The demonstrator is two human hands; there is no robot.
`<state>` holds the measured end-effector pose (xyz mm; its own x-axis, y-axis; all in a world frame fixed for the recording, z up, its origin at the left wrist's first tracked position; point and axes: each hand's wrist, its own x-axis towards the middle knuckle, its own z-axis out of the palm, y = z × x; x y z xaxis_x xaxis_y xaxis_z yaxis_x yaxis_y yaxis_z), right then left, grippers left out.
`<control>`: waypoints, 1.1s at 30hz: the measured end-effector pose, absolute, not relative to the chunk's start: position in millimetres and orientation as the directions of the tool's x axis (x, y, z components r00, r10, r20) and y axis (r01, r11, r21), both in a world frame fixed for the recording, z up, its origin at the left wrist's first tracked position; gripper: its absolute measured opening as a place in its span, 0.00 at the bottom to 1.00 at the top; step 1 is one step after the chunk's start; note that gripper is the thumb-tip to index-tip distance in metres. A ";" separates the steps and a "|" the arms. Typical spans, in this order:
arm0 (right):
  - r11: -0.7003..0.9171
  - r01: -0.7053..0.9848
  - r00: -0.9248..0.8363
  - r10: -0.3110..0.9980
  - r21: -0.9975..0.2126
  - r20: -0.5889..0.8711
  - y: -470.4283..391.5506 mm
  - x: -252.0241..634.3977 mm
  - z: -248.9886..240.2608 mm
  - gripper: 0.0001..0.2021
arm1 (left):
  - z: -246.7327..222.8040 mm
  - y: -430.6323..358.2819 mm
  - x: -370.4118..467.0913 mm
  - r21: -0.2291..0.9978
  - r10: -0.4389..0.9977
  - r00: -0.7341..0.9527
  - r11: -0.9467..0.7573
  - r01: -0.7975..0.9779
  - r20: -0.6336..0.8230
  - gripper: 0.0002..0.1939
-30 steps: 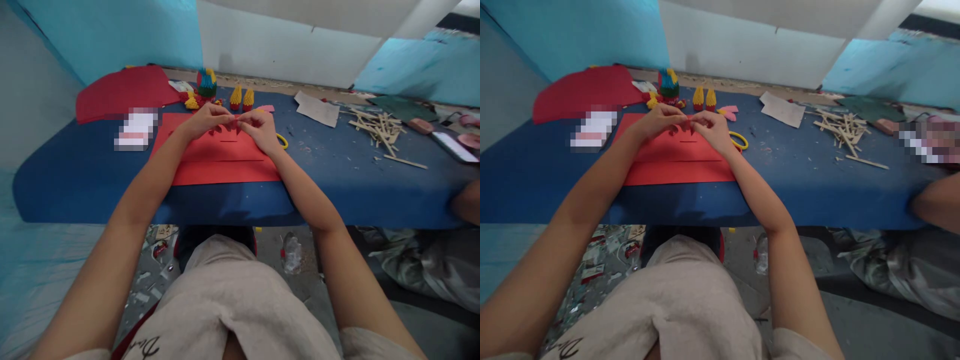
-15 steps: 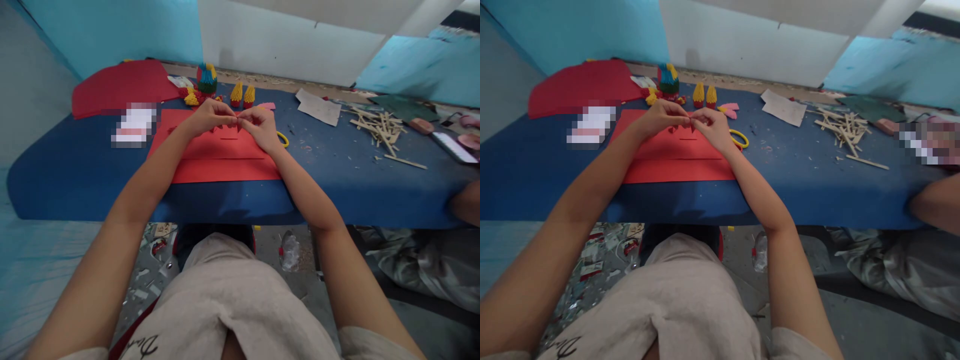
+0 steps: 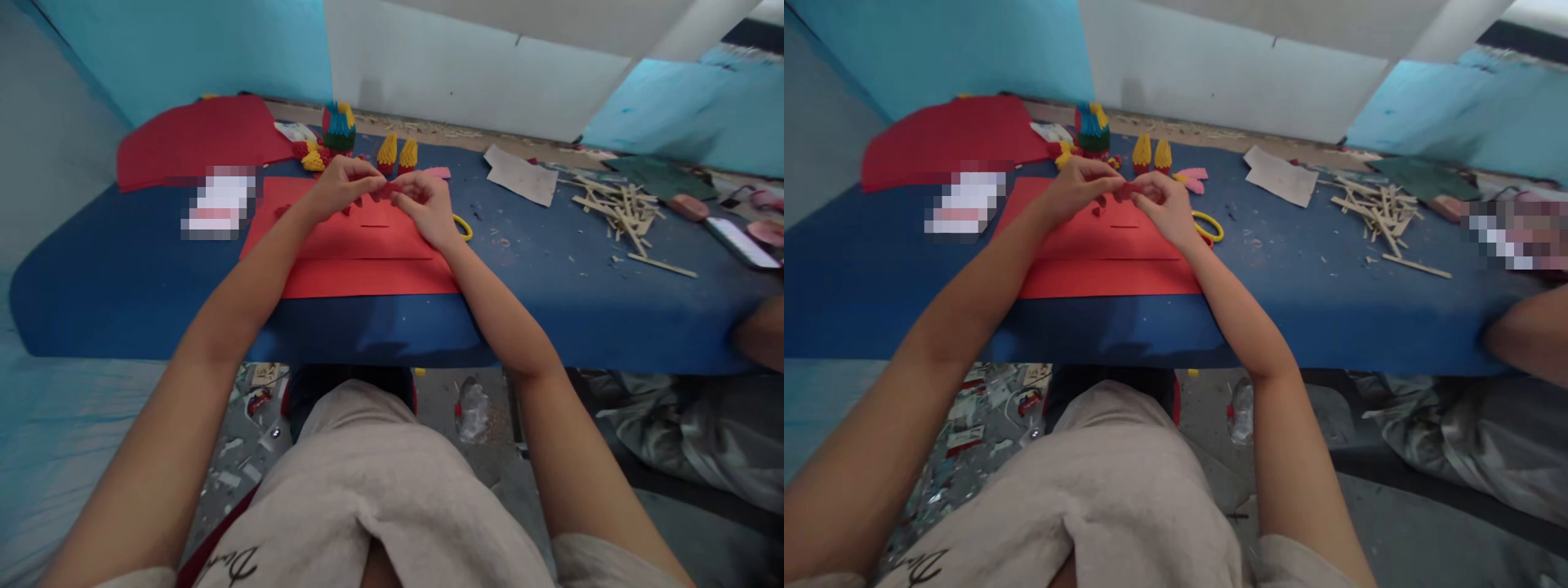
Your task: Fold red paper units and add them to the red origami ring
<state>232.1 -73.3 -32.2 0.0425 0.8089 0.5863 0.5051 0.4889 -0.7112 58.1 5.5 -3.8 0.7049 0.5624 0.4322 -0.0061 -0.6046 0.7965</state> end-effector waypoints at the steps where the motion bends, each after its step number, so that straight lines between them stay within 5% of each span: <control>1: 0.487 0.503 0.039 0.813 -0.714 0.582 -74.0 231.9 -31.4 0.12 | -3.1 4.7 58.0 0.794 0.564 0.710 -0.608 0.011 0.421 0.09; 10: 0.461 0.511 0.065 0.821 -0.725 0.567 -75.5 228.6 -29.9 0.05 | -5.0 -1.1 64.2 0.610 0.483 0.701 -0.787 0.087 0.524 0.09; 21: 0.448 0.657 0.068 0.766 -0.606 0.639 -79.0 224.4 -27.5 0.03 | -11.1 -1.4 69.3 0.612 0.503 0.658 -0.787 0.079 0.561 0.08; 27: 0.370 0.792 0.088 0.717 -0.485 0.691 -83.6 217.7 -20.6 0.03 | -8.6 -11.7 81.3 0.698 0.661 0.489 -0.703 0.137 0.569 0.11; 33: 0.459 0.828 -0.101 0.688 -0.323 0.718 -84.9 214.5 -17.7 0.09 | -7.2 -9.7 79.7 0.770 0.732 0.422 -0.628 0.113 0.535 0.13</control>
